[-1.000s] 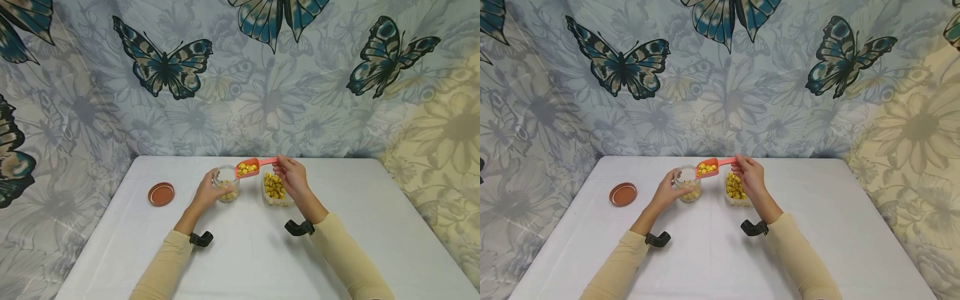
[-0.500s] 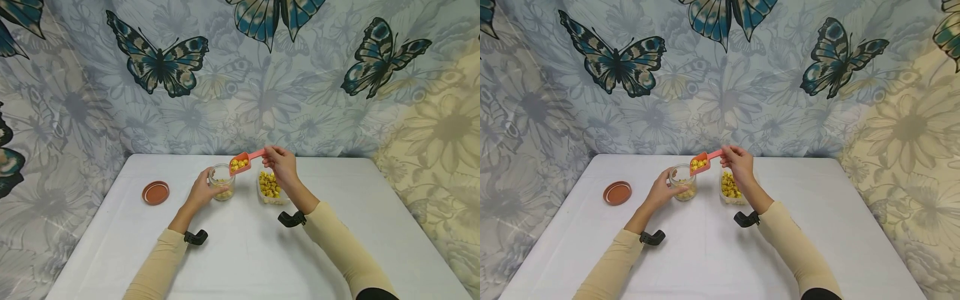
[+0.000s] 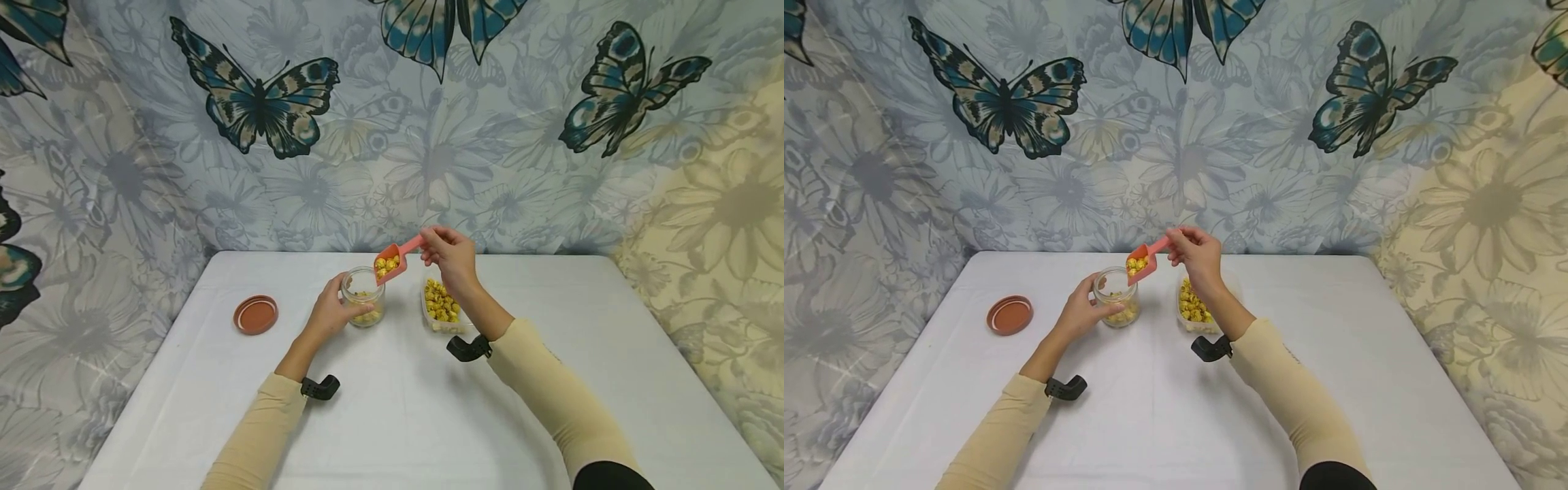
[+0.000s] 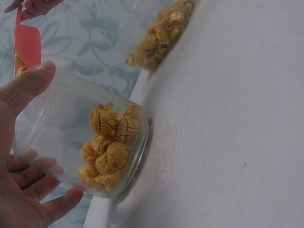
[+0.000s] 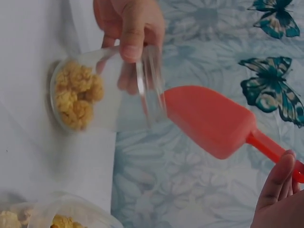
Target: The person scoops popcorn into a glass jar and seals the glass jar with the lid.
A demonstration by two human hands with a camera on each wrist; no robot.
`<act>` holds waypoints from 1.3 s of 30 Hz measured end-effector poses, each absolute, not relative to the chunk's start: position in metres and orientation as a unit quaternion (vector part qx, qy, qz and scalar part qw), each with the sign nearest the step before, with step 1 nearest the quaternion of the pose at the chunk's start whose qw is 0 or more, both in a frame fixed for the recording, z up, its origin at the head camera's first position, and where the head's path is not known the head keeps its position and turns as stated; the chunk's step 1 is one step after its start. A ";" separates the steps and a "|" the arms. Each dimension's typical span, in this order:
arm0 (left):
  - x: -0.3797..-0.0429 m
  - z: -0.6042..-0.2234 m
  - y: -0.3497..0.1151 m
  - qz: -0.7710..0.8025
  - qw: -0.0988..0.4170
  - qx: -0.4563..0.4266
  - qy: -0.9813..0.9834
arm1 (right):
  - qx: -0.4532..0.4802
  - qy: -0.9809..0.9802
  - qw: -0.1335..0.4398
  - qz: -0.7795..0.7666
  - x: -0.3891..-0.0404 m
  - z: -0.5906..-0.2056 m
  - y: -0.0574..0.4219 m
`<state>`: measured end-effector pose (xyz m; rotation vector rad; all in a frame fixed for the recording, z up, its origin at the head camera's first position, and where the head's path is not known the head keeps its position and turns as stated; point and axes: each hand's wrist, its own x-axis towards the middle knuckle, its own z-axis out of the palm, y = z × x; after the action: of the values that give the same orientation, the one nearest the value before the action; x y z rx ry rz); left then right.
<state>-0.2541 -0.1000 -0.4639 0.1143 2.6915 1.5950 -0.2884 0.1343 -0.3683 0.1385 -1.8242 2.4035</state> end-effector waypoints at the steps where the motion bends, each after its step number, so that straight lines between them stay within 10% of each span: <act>1: -0.254 -0.464 -0.100 0.510 0.006 0.037 0.859 | 0.051 -0.605 0.064 0.792 -0.289 -0.368 0.134; 39: -0.252 -0.463 -0.098 0.501 -0.004 0.023 0.865 | 0.049 -0.625 0.049 0.778 -0.293 -0.369 0.142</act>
<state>-0.2522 -0.0980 -0.4631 0.0731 2.7253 1.5766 -0.2925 0.1419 -0.3687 0.1486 -1.9030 2.3694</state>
